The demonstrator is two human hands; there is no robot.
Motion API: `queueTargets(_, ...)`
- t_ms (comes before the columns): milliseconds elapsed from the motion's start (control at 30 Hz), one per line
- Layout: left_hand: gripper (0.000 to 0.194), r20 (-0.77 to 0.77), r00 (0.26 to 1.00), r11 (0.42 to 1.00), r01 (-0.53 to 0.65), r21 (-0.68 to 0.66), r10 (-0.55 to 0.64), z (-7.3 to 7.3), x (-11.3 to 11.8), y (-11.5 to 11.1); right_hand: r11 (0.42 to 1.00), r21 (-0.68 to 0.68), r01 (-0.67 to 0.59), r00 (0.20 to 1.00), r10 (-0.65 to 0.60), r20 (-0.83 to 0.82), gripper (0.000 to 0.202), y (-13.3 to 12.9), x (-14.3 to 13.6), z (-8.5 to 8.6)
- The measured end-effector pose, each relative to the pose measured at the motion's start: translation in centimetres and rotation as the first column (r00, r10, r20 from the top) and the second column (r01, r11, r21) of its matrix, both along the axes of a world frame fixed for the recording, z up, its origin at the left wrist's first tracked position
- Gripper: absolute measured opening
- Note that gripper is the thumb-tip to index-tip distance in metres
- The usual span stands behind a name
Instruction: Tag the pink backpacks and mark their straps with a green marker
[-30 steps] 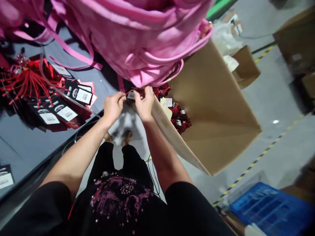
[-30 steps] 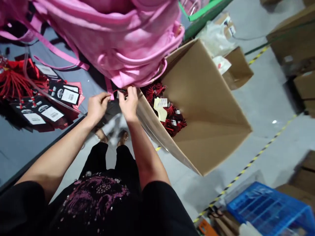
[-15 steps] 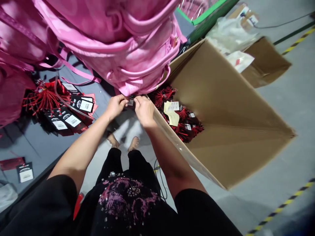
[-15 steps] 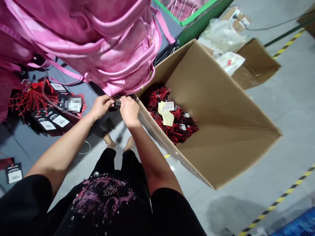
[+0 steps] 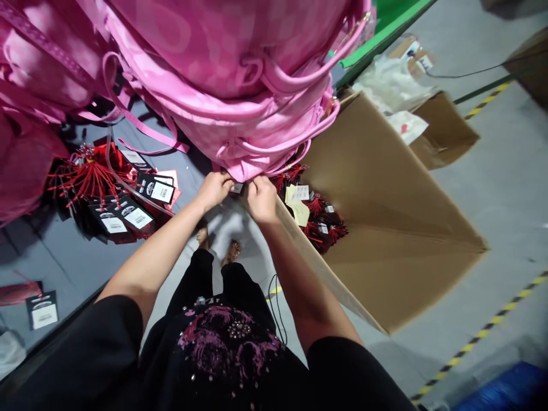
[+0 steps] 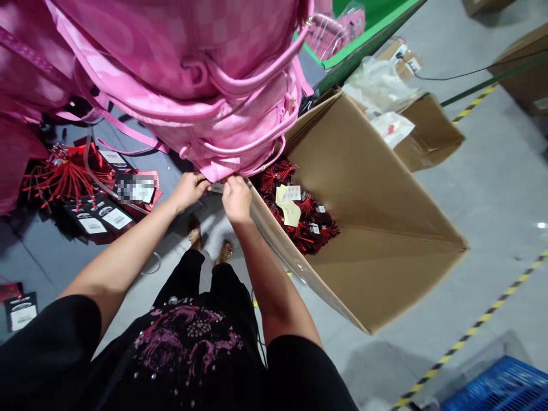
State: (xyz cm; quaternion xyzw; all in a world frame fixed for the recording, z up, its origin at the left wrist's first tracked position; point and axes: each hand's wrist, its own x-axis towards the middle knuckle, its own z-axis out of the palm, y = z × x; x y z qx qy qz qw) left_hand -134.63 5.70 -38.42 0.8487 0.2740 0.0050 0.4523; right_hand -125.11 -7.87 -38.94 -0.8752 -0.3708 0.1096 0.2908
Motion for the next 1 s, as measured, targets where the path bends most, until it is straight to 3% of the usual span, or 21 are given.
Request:
queueTargets(100,0.015,-0.025,0.998,0.993,0.059,-0.101,-0.062,-0.5,0.3,1.2,0.991,-0.135,0.003,1.000,-0.004,-0.005,0.023,-0.7,0.5,1.4)
queueTargets(167,0.012,-0.018,0.991,0.979,0.129,-0.155,-0.133,-0.6,-0.4,2.2,0.982,-0.132,0.139,0.965,-0.164,-0.205,0.017,-0.8,0.4,2.1)
queueTargets(233,0.014,0.006,0.979,0.954,0.201,-0.225,-0.205,-0.7,-1.4,3.0,0.958,-0.122,0.261,0.816,-0.287,-0.502,0.013,-0.6,0.2,2.4)
queueTargets(300,0.027,0.080,0.970,0.921,0.241,-0.307,-0.228,-0.7,-2.6,3.4,0.948,-0.131,0.291,0.646,-0.295,-0.704,0.012,0.0,-0.1,2.6)
queueTargets(433,0.064,0.280,0.949,0.875,0.255,-0.412,-0.145,-0.3,-4.6,3.6,0.946,-0.150,0.286,0.493,-0.280,-0.824,0.007,1.0,0.4,3.4)
queueTargets(600,0.045,0.289,0.937,0.905,0.284,-0.316,-0.193,0.2,-5.5,3.9,0.944,-0.223,0.244,0.268,-0.286,-0.920,0.008,1.4,1.6,5.4)
queueTargets(700,0.047,0.303,0.923,0.919,0.314,-0.239,-0.237,0.3,-5.8,3.9,0.939,-0.230,0.256,0.165,-0.277,-0.947,0.012,1.4,1.6,5.9)
queueTargets(800,0.041,0.319,0.916,0.938,0.307,-0.161,-0.245,0.3,-6.2,3.6,0.933,-0.228,0.279,0.094,-0.263,-0.960,0.014,1.3,1.3,5.7)
queueTargets(900,0.023,0.331,0.926,0.974,0.216,-0.062,-0.185,0.2,-6.3,3.1,0.932,-0.225,0.283,0.044,-0.247,-0.968,0.013,1.0,1.3,5.0)
queueTargets(1000,0.022,0.354,0.911,0.977,0.208,0.046,-0.211,0.2,-5.9,2.6,0.940,-0.199,0.278,0.020,-0.213,-0.977,0.013,0.7,1.5,4.2)
